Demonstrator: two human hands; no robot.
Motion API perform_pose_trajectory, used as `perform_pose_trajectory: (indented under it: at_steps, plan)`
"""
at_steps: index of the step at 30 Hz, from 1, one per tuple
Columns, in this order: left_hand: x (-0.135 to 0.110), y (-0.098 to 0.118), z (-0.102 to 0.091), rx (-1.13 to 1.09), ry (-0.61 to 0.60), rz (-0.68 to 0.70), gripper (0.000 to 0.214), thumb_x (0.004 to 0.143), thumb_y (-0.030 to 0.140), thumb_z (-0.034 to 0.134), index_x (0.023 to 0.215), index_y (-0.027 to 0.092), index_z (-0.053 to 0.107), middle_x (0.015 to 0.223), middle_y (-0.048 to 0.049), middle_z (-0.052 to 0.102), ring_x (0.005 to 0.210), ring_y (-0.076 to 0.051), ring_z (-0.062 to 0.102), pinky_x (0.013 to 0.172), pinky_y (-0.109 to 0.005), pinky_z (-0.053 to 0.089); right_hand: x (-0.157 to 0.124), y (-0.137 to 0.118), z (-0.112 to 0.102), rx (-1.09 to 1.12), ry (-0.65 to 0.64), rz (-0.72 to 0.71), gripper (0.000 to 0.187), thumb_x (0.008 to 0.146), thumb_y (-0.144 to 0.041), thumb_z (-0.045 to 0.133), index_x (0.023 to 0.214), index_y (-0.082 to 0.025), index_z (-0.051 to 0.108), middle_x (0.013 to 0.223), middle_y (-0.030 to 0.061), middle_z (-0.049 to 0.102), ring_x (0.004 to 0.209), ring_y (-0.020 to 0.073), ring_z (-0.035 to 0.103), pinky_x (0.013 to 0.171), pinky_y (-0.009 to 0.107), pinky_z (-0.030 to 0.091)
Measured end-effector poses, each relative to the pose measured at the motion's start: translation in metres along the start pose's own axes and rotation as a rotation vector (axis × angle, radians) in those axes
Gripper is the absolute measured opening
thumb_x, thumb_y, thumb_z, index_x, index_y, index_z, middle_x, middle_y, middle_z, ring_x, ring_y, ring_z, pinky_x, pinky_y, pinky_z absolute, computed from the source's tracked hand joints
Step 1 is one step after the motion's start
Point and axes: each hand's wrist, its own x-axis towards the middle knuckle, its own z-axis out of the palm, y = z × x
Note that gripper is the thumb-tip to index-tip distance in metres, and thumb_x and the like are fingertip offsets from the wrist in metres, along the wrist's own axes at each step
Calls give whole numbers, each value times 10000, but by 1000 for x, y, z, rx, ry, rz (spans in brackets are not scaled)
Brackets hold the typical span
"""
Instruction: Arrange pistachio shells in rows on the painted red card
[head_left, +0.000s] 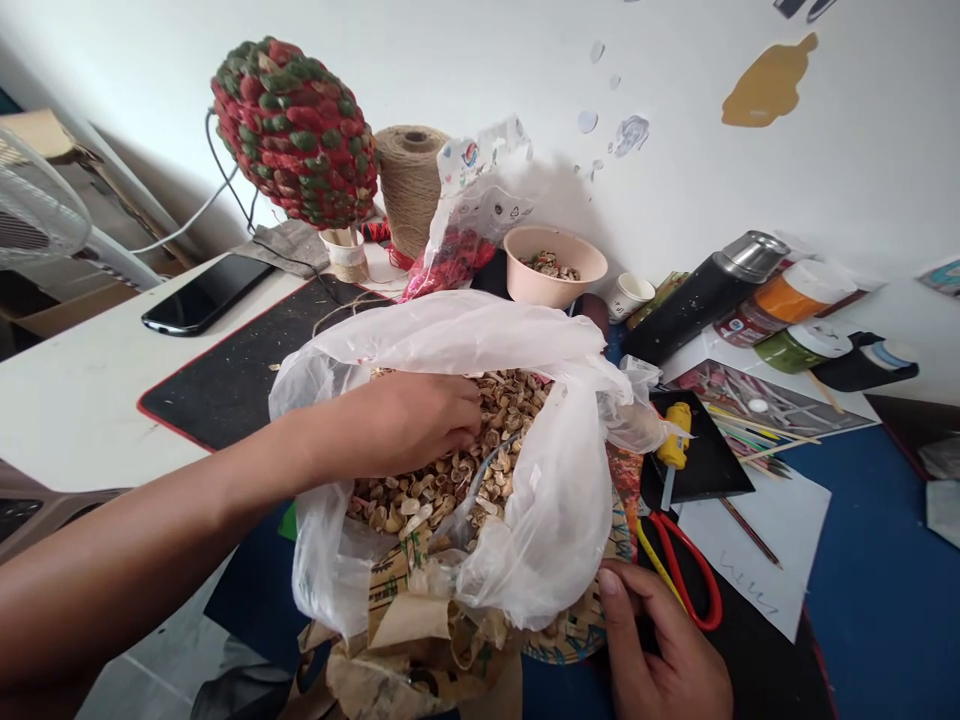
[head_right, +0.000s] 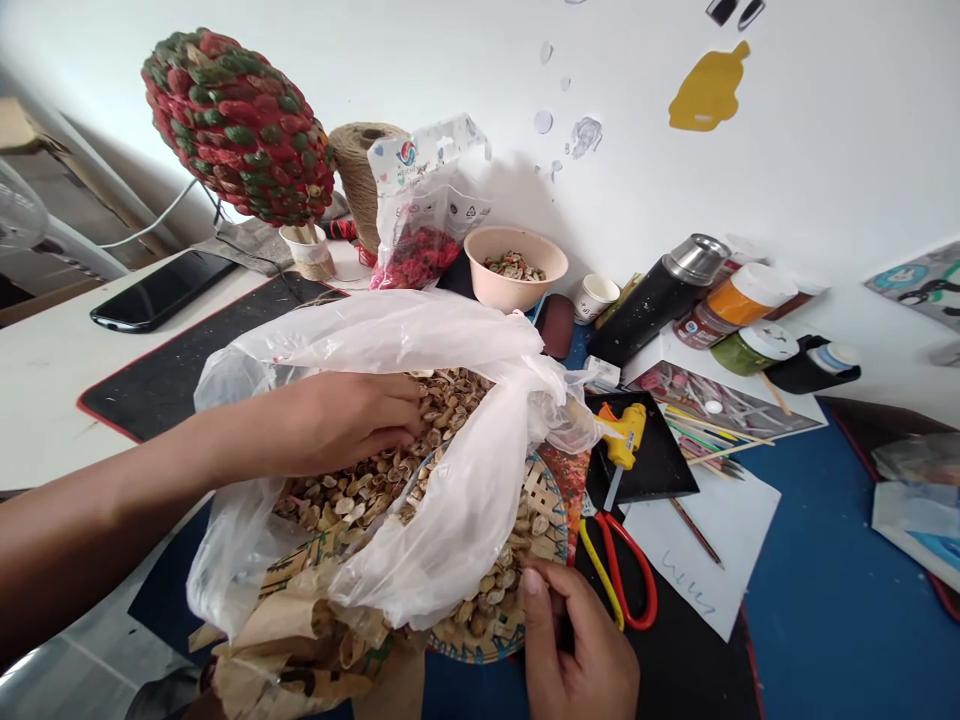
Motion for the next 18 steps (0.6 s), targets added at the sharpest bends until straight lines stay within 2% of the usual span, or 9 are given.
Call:
perform_pose_trajectory:
  at_steps: [2, 4, 7, 11, 12, 14, 16, 18]
  plan:
    - [-8, 1, -7, -35, -51, 10, 256, 1206, 273, 669, 1014, 246, 836, 1034, -37, 863, 952, -218, 803, 874, -318, 585, -1, 1, 0, 10, -7, -10, 584, 1164, -811, 685, 1000, -301, 918, 978, 34, 929, 828, 231, 878, 812, 266, 662]
    - [-14, 2, -14, -79, -40, -32, 235, 1218, 302, 675, 1061, 253, 843, 1036, -17, 875, 913, -198, 798, 842, -303, 570, -1, 1, 0, 11, -7, -17, 575, 1166, -808, 688, 1009, -305, 917, 982, 26, 928, 831, 222, 879, 822, 259, 654]
    - [-12, 1, -15, -74, 29, -94, 199, 1213, 280, 661, 1177, 264, 857, 1158, -11, 896, 982, -195, 820, 874, -293, 574, -2, 2, 0, 1, -3, -12, 579, 1166, -815, 685, 1020, -304, 914, 980, 21, 927, 818, 213, 875, 811, 251, 644]
    - [-3, -3, -3, -21, 51, -89, 270, 1194, 250, 663, 1378, 304, 853, 1361, -21, 885, 1127, -225, 839, 928, -308, 598, -1, 3, 0, 5, -7, -19, 588, 1165, -816, 684, 1007, -299, 915, 986, 28, 929, 817, 216, 874, 809, 253, 651]
    - [-2, -5, -1, -22, 32, -63, 263, 1190, 236, 662, 1349, 297, 862, 1349, -26, 883, 1134, -227, 838, 938, -309, 601, 0, 3, 0, 6, -5, -21, 593, 1162, -819, 684, 999, -298, 917, 979, 30, 928, 812, 218, 872, 808, 255, 655]
    - [-2, -6, 1, -35, -12, -14, 219, 1196, 233, 659, 1165, 258, 874, 1211, -38, 883, 1076, -225, 828, 945, -312, 599, 0, 3, 0, 3, -1, -17, 608, 1158, -829, 680, 989, -297, 920, 973, 34, 929, 809, 222, 873, 802, 256, 661]
    - [-5, -5, -2, -62, -17, -13, 269, 1220, 276, 656, 1024, 236, 836, 1082, -37, 865, 991, -213, 810, 912, -307, 589, 0, 3, 0, -2, 2, -8, 618, 1154, -840, 676, 988, -297, 922, 966, 32, 931, 810, 224, 876, 807, 256, 665]
    - [-11, -5, -7, -105, 34, -52, 271, 1239, 322, 648, 1052, 236, 824, 1084, -29, 867, 940, -195, 800, 863, -293, 577, 0, 3, 0, -10, 1, 1, 626, 1151, -849, 674, 989, -298, 923, 969, 28, 933, 806, 220, 876, 808, 251, 661]
